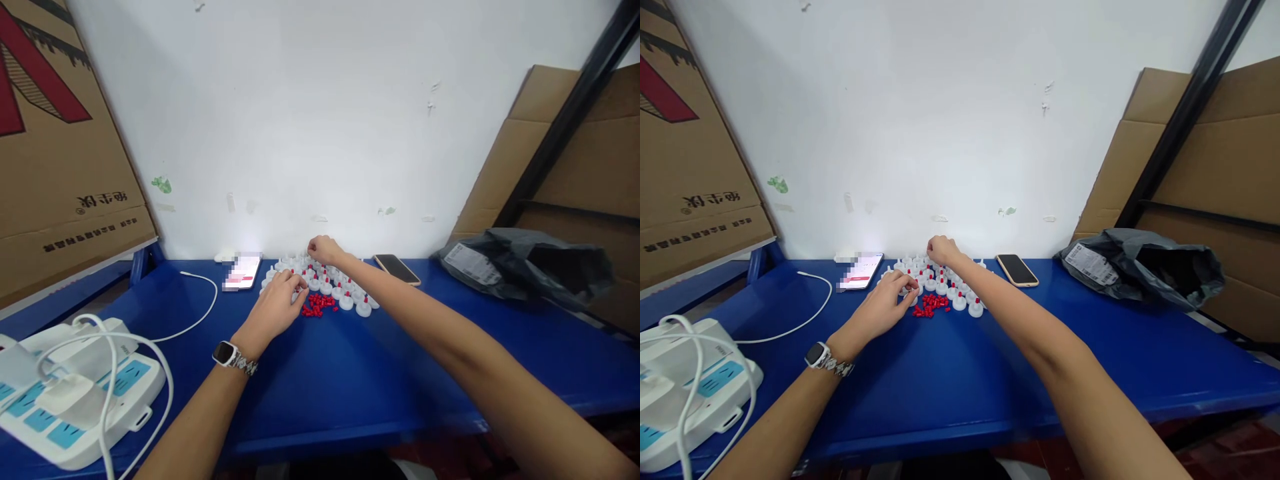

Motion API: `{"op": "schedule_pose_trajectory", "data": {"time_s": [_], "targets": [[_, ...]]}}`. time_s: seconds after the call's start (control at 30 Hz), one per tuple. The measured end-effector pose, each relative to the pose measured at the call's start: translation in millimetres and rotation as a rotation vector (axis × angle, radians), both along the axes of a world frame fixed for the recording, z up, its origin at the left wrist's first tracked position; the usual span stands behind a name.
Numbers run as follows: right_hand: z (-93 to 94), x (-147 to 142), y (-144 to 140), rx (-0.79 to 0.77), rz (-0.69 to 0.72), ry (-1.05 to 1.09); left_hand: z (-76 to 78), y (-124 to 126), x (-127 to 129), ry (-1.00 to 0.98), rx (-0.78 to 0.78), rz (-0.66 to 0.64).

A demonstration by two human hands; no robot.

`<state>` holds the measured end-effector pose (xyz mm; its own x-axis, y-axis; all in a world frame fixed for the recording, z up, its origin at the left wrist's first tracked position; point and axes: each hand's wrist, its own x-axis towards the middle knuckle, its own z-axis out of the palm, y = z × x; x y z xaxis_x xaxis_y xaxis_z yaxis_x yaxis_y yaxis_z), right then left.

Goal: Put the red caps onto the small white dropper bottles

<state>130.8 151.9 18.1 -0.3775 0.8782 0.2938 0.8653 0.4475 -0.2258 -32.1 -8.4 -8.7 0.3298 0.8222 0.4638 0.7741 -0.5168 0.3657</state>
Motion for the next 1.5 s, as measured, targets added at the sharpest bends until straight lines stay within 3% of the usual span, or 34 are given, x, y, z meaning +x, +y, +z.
{"op": "schedule_pose_trajectory", "data": {"time_s": [0.67, 0.9, 1.13, 1.23, 1.33, 1.5], "targets": [[-2.9, -3, 18, -0.103, -0.008, -0.048, 0.6, 0, 0, 0.018, -0.016, 0.012], [-1.6, -4, 8, -0.060, -0.026, -0.081, -2.0, 1, -2, 0.032, 0.022, 0.021], [-3.3, -13, -6, -0.014, 0.040, -0.082, -1.3, 2, -4, 0.042, 0.033, 0.035], [5.7, -10, -19, 0.018, 0.011, -0.029, 0.4, 1, -4, 0.027, 0.025, 0.051], [14.0, 0, -49, 0.074, 0.001, 0.157, 2.7, -1, -2, -0.021, 0.102, 0.086], [3.1, 20, -118, 0.045, 0.175, 0.548, 4.2, -6, 6, -0.055, 0.146, 0.038]]}}
